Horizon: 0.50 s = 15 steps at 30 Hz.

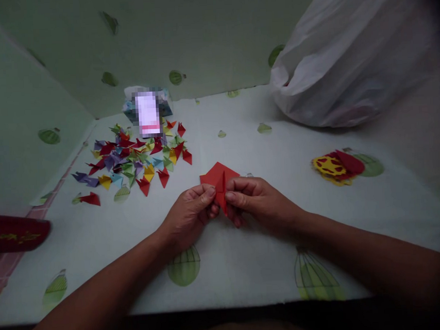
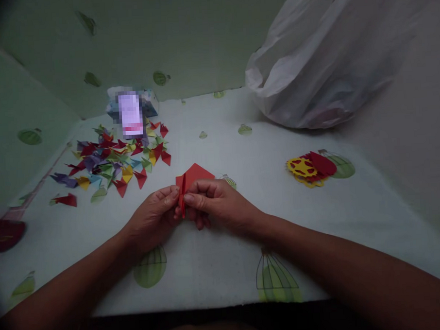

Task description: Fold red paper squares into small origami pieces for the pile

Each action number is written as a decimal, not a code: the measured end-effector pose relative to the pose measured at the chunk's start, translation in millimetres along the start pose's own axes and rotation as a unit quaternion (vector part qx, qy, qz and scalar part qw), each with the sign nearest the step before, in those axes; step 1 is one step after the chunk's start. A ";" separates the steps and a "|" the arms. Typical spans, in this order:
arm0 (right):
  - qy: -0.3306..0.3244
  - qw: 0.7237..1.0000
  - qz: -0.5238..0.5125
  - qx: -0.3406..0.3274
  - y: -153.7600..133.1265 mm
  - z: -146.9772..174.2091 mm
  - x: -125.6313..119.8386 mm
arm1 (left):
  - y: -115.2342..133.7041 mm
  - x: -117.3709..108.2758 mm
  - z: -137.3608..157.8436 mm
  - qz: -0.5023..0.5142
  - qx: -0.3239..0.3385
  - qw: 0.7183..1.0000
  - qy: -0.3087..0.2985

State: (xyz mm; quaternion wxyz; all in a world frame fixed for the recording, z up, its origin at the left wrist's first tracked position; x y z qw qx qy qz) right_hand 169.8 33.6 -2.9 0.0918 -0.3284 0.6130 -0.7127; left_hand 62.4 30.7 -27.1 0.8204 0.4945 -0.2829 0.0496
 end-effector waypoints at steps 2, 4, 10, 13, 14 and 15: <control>-0.006 1.000 -0.004 0.000 0.7 -0.1 0.9 | -1.5 0.6 0.3 0.002 -0.005 1.000 -0.006; -0.010 1.000 -0.009 0.000 1.2 0.1 1.5 | -2.6 1.5 0.3 0.004 -0.009 1.000 -0.010; -0.011 1.000 0.005 0.003 -0.2 0.7 0.8 | 2.3 -1.2 -0.2 -0.019 0.019 1.000 0.012; 0.003 0.999 0.047 0.002 -2.3 0.2 -2.0 | 13.0 -7.0 3.7 -0.083 0.072 0.992 0.055; 0.008 0.998 0.066 -0.001 -3.3 0.1 -2.7 | 17.9 -7.6 6.0 -0.118 0.095 0.986 0.067; 0.016 0.996 0.088 -0.005 -4.4 0.2 -3.7 | 22.4 -6.9 8.5 -0.155 0.117 0.978 0.076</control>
Point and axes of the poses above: each hand's wrist, its own z-axis away from the middle knuckle, its own x-axis out of the palm, y = z × x, the point moved 8 cm from there along -z, towards the middle knuckle, and after that the axes turned 3 degrees about -x, right-handed, at the moved point
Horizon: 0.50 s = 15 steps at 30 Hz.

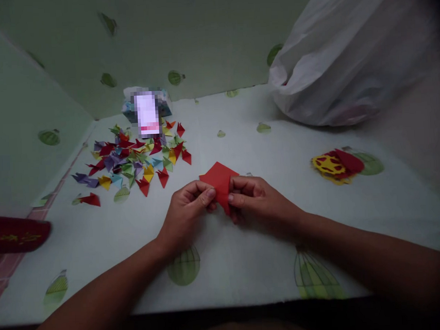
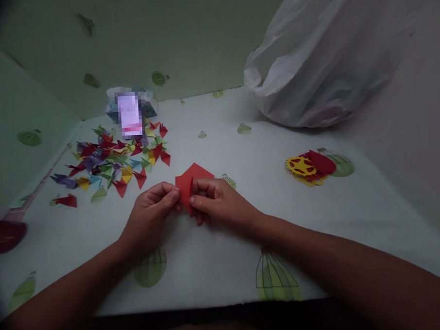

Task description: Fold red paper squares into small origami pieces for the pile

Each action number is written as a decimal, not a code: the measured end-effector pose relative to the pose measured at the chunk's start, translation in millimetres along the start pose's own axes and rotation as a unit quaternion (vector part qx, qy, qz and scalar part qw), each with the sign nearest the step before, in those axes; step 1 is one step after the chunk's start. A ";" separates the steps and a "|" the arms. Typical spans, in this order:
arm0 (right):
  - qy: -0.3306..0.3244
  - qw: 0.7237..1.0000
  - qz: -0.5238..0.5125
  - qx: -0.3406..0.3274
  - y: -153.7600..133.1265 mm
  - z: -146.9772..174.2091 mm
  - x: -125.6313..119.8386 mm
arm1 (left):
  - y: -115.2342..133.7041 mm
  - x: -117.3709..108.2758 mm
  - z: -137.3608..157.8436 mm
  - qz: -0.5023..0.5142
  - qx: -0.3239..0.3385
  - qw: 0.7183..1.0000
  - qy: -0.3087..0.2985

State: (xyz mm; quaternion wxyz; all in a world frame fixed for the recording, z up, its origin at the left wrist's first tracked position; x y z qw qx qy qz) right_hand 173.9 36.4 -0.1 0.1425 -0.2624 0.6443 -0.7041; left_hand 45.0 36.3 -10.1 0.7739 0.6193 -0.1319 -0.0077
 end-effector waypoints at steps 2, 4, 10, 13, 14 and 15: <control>0.025 0.998 0.058 -0.013 -2.7 0.8 -3.0 | 8.4 1.7 3.0 -0.062 0.036 0.997 0.003; 0.060 0.987 0.143 -0.049 -9.1 3.1 -6.2 | 13.3 5.1 5.5 -0.087 0.056 0.995 0.004; 0.121 0.910 0.347 -0.193 -32.4 15.8 0.5 | 21.9 13.4 13.8 -0.110 0.127 0.986 0.005; 0.128 0.896 0.359 -0.230 -37.2 19.3 3.0 | 24.8 14.9 18.1 -0.165 0.152 0.974 0.012; 0.134 0.891 0.364 -0.237 -38.3 20.3 2.6 | 25.8 15.1 19.1 -0.178 0.158 0.971 0.016; 0.141 0.884 0.372 -0.244 -39.4 21.3 2.1 | 26.7 15.7 19.9 -0.189 0.163 0.968 0.018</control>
Point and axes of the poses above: each hand's wrist, its own z-axis away from the middle knuckle, its own x-axis out of the palm, y = z × x, the point moved 8 cm from there along -z, towards the middle knuckle, and after that the axes turned 3 degrees about -x, right-handed, at the moved point
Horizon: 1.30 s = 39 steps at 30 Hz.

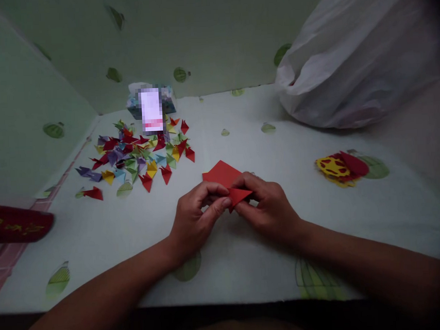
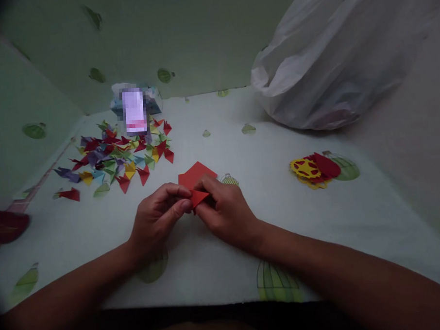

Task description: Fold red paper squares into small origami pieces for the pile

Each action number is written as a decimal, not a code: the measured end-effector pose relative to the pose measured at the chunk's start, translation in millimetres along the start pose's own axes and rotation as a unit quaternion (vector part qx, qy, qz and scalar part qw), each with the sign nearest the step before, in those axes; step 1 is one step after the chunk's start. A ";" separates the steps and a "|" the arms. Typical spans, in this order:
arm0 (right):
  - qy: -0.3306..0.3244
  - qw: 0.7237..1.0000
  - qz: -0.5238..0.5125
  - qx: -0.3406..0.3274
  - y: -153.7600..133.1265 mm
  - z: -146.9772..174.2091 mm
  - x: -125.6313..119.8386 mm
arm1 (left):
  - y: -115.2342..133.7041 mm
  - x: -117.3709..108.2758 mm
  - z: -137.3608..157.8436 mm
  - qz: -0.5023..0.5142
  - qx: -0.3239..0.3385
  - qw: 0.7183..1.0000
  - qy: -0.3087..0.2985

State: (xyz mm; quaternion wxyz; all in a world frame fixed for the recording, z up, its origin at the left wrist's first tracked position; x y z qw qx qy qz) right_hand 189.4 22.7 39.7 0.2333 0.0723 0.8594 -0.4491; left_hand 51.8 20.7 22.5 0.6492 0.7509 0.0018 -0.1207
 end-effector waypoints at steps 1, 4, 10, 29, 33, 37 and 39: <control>0.005 1.000 0.015 -0.009 -1.0 0.4 -1.0 | 1.3 0.6 0.3 -0.008 0.006 1.000 0.000; 0.020 0.997 0.062 -0.041 -5.5 2.8 -2.8 | 4.6 3.4 0.9 -0.022 0.022 1.000 -0.005; 0.032 0.988 0.115 -0.097 -16.2 7.4 -0.8 | 5.8 2.2 2.8 -0.024 0.019 1.000 0.003; 0.039 0.997 0.055 -0.041 -10.2 8.4 1.1 | 18.4 5.7 12.8 -0.124 0.095 0.988 0.001; 0.048 0.998 0.037 -0.034 -9.1 9.4 -0.2 | 21.7 8.0 14.3 -0.159 0.115 0.981 0.000; 0.051 0.998 0.030 -0.023 -7.7 8.4 -0.7 | 24.1 13.0 14.7 -0.196 0.141 0.970 -0.012; 0.046 0.999 0.023 -0.016 -6.8 7.9 0.3 | 22.8 13.3 14.8 -0.204 0.141 0.969 -0.008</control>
Point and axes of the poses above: each hand's wrist, its own z-axis away from the middle knuckle, its own x-axis out of the palm, y = z × x, the point moved 8 cm from there along -z, towards the middle knuckle, and after that the axes turned 3 degrees about -x, right-handed, at the moved point
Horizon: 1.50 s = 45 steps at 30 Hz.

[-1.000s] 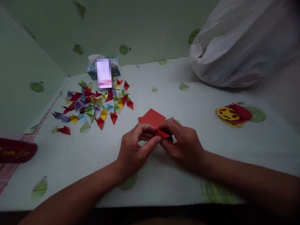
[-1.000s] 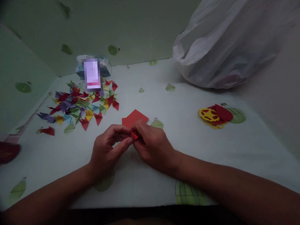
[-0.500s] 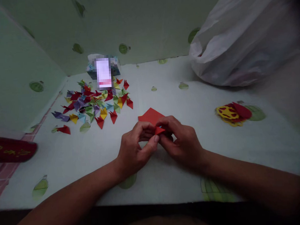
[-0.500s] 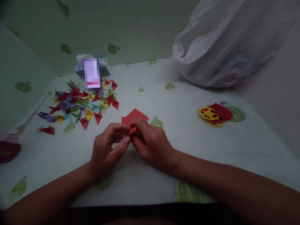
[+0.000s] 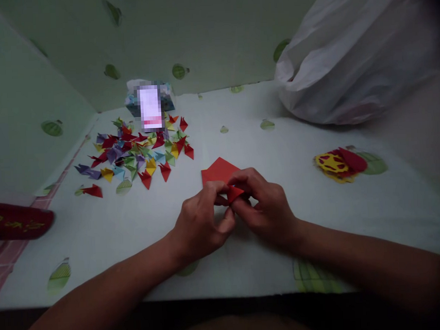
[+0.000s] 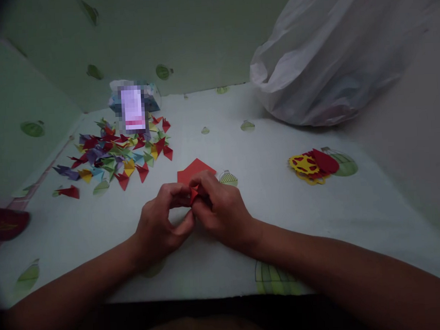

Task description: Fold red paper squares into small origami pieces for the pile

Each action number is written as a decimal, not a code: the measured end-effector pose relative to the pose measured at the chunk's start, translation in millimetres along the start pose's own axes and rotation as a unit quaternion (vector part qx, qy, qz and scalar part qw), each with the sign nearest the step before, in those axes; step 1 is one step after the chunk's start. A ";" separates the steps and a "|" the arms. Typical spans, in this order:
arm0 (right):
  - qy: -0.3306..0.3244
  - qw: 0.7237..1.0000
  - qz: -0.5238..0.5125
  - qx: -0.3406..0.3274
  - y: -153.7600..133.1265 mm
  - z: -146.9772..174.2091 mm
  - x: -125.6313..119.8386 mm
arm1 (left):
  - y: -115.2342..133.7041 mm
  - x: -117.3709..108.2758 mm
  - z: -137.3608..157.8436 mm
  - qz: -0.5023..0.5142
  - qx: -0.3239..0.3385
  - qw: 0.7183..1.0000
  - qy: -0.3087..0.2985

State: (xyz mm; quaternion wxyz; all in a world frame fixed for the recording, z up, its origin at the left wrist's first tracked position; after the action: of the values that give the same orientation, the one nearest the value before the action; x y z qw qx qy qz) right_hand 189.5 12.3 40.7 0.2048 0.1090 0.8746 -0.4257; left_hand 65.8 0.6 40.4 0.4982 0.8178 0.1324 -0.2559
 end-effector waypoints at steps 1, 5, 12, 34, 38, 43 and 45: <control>-0.003 1.000 -0.003 0.003 0.2 0.0 0.7 | -1.2 -0.1 0.2 0.001 -0.005 1.000 0.003; -0.008 1.000 -0.005 -0.001 -1.4 0.4 2.6 | -7.7 -4.2 0.6 0.021 -0.042 0.998 0.032; -0.003 1.000 -0.003 -0.014 -4.2 2.9 2.0 | -8.3 -11.9 1.1 0.003 -0.046 0.996 0.077; 0.062 0.981 0.095 -0.154 -18.3 1.1 -11.5 | -25.4 -4.0 0.4 0.252 -0.172 0.952 0.017; 0.041 0.975 0.105 -0.193 -21.2 -0.5 -7.8 | -33.1 -0.2 -2.5 0.321 -0.225 0.920 -0.013; 0.031 0.970 0.122 -0.208 -22.6 -1.3 -7.0 | -39.8 -2.4 -2.5 0.313 -0.240 0.919 0.000; 0.025 0.970 0.121 -0.209 -21.9 -1.4 -5.8 | -41.2 -1.2 -2.1 0.312 -0.249 0.917 -0.005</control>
State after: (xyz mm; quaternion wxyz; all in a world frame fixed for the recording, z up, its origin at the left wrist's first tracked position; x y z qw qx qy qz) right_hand 186.4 -0.2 59.4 0.2513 0.1792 0.9294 -0.2023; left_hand 45.9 21.9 11.2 0.7411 0.6655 -0.0724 -0.0506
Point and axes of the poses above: each hand's wrist, its own z-axis away from the middle knuckle, its own x-axis out of the palm, y = z × x, the point moved 8 cm from there along -z, towards the middle knuckle, and after that the axes turned 3 degrees about -x, right-handed, at the moved point
